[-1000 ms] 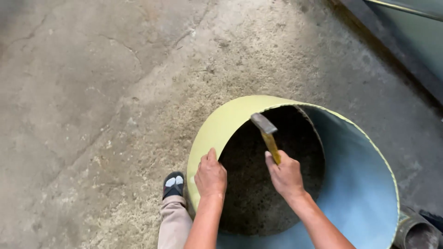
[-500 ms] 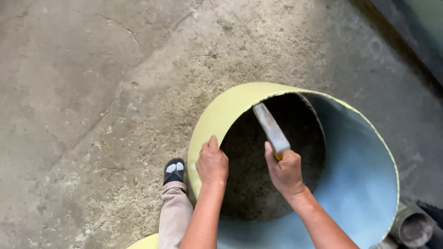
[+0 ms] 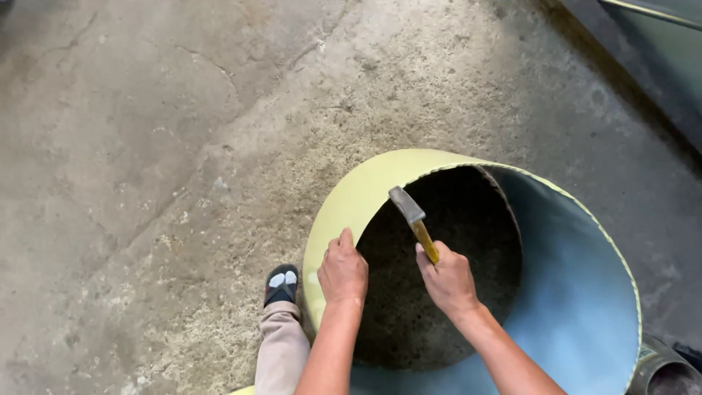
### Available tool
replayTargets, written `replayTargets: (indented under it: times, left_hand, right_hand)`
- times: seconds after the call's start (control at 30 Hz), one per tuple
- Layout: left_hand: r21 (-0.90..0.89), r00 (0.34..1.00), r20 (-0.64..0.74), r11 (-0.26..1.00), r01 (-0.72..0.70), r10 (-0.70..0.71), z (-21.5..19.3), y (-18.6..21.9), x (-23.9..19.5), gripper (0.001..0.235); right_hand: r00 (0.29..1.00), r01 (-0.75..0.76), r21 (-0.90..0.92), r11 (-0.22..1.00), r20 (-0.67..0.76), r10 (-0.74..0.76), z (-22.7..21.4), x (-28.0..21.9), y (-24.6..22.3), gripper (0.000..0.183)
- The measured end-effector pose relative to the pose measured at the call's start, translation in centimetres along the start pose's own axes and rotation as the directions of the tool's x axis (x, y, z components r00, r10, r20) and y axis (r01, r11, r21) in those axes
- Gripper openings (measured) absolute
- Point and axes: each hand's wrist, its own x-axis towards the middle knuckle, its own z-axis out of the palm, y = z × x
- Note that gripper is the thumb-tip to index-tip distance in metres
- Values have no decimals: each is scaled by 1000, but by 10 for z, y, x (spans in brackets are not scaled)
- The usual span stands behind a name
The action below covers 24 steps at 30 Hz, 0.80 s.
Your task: The person uses a hammer to shape the edges of large metal cylinders on a workshop floor.
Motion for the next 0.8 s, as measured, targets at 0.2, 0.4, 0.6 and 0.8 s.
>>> replayTargets:
  times: [0.2, 0.4, 0.6, 0.8]
  left_hand:
    - [19, 1000, 18, 1000, 1, -1, 0, -1, -7, 30]
    - [-7, 999, -32, 1000, -14, 14, 6, -4, 2, 35]
    - [-31, 999, -37, 999, -14, 12, 4, -2, -2, 32]
    - [0, 1000, -10, 1000, 15, -15, 2, -1, -11, 28]
  right_hand:
    - [994, 96, 85, 992, -61, -91, 12, -22, 13, 33]
    - [995, 80, 39, 996, -56, -78, -1, -17, -11, 29]
    - [997, 11, 84, 996, -76, -4, 13, -10, 16, 31]
    - [996, 10, 118, 993, -86, 0, 11, -34, 11, 32]
